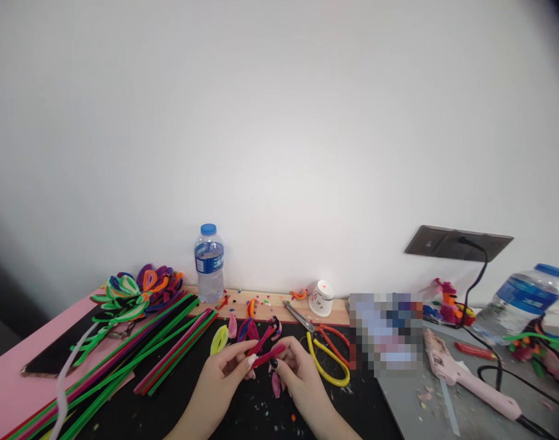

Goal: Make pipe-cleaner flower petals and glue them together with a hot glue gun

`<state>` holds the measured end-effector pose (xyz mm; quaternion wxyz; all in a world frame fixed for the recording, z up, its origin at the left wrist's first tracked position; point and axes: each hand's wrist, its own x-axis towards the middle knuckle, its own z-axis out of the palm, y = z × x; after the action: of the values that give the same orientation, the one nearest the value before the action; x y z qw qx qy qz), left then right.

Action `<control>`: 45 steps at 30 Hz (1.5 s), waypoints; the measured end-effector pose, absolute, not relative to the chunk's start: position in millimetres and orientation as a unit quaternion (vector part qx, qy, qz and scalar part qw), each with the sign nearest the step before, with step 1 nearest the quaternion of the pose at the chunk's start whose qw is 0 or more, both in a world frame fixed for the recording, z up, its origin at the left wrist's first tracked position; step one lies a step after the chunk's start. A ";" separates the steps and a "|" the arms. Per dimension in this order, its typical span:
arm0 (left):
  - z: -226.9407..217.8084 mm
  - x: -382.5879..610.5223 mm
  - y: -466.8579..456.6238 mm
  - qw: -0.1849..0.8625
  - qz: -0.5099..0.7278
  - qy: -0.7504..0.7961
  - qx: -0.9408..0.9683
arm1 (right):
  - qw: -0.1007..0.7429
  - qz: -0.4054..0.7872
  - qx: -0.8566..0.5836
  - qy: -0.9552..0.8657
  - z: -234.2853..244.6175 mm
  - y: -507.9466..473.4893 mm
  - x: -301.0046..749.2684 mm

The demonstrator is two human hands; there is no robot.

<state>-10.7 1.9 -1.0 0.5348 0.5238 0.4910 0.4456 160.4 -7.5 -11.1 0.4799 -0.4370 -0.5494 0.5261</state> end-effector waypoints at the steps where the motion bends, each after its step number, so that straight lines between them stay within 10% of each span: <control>1: -2.0 -10.0 1.6 0.542 0.442 0.482 0.528 | 0.477 0.527 -0.442 -0.548 -11.9 -7.2 160.0; 45: -8.5 -6.7 -2.4 0.488 0.380 0.463 0.635 | 0.449 0.512 -0.501 -0.534 -11.7 -0.9 167.4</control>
<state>-6.7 -2.4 -8.5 0.4879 0.6349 0.4634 0.3797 167.4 -0.9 -11.7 0.4489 -0.5013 -0.5338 0.5120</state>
